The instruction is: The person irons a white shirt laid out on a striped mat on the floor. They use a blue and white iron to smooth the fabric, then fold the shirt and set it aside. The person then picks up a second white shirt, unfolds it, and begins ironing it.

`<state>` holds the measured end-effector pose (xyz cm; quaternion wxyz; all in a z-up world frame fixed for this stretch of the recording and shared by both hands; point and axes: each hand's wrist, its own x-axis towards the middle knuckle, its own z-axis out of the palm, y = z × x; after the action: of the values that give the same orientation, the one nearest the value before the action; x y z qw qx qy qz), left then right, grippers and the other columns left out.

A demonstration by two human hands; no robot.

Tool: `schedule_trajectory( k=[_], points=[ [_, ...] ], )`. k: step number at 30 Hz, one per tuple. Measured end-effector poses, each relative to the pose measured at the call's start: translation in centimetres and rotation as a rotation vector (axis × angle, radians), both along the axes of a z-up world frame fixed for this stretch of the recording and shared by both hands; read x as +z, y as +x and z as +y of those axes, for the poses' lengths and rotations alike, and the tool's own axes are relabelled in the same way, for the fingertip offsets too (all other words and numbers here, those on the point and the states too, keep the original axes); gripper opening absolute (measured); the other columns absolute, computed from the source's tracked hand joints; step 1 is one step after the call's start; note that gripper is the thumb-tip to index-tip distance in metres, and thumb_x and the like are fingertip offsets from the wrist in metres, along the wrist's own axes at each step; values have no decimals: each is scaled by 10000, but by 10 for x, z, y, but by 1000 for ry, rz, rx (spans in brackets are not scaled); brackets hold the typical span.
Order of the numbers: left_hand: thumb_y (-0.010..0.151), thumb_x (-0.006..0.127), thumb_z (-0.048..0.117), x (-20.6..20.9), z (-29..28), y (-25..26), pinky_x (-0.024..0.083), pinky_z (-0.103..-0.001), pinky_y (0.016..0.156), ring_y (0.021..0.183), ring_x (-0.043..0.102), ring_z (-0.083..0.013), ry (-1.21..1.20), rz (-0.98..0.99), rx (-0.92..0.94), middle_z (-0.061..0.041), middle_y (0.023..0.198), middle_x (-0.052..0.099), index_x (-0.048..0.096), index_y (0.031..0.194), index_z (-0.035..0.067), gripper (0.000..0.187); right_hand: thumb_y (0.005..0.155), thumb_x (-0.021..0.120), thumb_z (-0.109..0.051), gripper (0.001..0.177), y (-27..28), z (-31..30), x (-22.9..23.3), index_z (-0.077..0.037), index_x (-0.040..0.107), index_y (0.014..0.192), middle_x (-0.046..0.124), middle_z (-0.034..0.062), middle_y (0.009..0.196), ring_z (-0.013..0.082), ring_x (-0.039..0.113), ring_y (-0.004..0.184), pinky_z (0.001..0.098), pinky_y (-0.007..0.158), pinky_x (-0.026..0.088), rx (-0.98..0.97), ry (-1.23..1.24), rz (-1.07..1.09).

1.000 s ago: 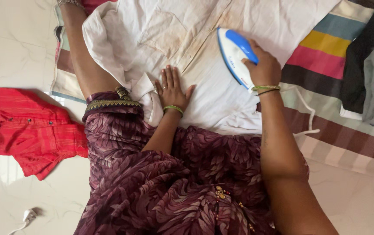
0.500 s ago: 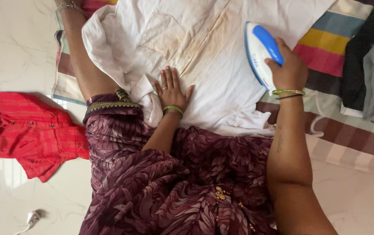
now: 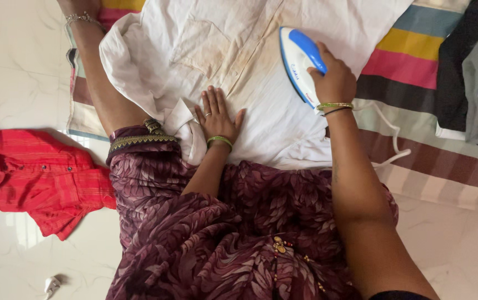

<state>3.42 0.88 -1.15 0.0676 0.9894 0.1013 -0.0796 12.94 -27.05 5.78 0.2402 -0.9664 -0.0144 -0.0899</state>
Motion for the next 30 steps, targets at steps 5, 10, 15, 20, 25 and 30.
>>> schedule_trajectory(
  k=[5, 10, 15, 20, 25, 30],
  points=[
    [977, 314, 720, -3, 2, 5, 21, -581, 1238, 1575, 1, -286, 9, 7, -24, -114, 1714, 27, 105, 1636, 74, 946, 888, 827, -260, 663, 14, -55, -13, -211, 568, 1496, 721, 199, 1138, 398, 689, 990, 485, 812, 536, -223, 20, -3],
    [978, 327, 712, 1, 1, 2, 19, -575, 1254, 1595, -2, -282, -4, 22, -10, -111, 1730, 36, 115, 1651, 72, 953, 890, 850, -207, 643, 10, -118, -32, -136, 579, 1469, 698, 183, 1292, 348, 697, 1135, 417, 935, 541, -304, 147, -94],
    [970, 332, 713, 3, 0, 2, 24, -575, 1250, 1590, 2, -284, -5, 6, -11, -117, 1729, 51, 125, 1643, 71, 953, 869, 856, -186, 624, -1, -134, -23, -102, 601, 1433, 698, 177, 1284, 354, 694, 1115, 416, 932, 524, -392, 103, -116],
    [975, 339, 712, 2, 0, 3, 34, -579, 1251, 1592, 11, -287, 4, -15, -12, -125, 1728, 62, 140, 1644, 60, 955, 898, 834, -150, 636, -10, -99, 18, -100, 571, 1475, 692, 188, 1293, 362, 695, 1127, 419, 939, 535, -173, 130, -119],
    [966, 360, 708, 3, 0, 4, 43, -580, 1245, 1587, 20, -290, -3, -20, -13, -130, 1724, 74, 151, 1640, 58, 959, 904, 820, -149, 672, -10, -28, 28, -131, 531, 1511, 687, 218, 1271, 411, 676, 1092, 458, 902, 540, 157, 166, -124],
    [982, 350, 709, 3, 0, 3, 49, -576, 1264, 1601, 14, -288, 13, -8, -13, -131, 1737, 69, 147, 1650, 64, 950, 878, 814, -201, 667, -20, 18, 21, -197, 547, 1488, 712, 200, 1090, 402, 682, 1004, 483, 854, 529, 130, 153, 39]
  ],
)
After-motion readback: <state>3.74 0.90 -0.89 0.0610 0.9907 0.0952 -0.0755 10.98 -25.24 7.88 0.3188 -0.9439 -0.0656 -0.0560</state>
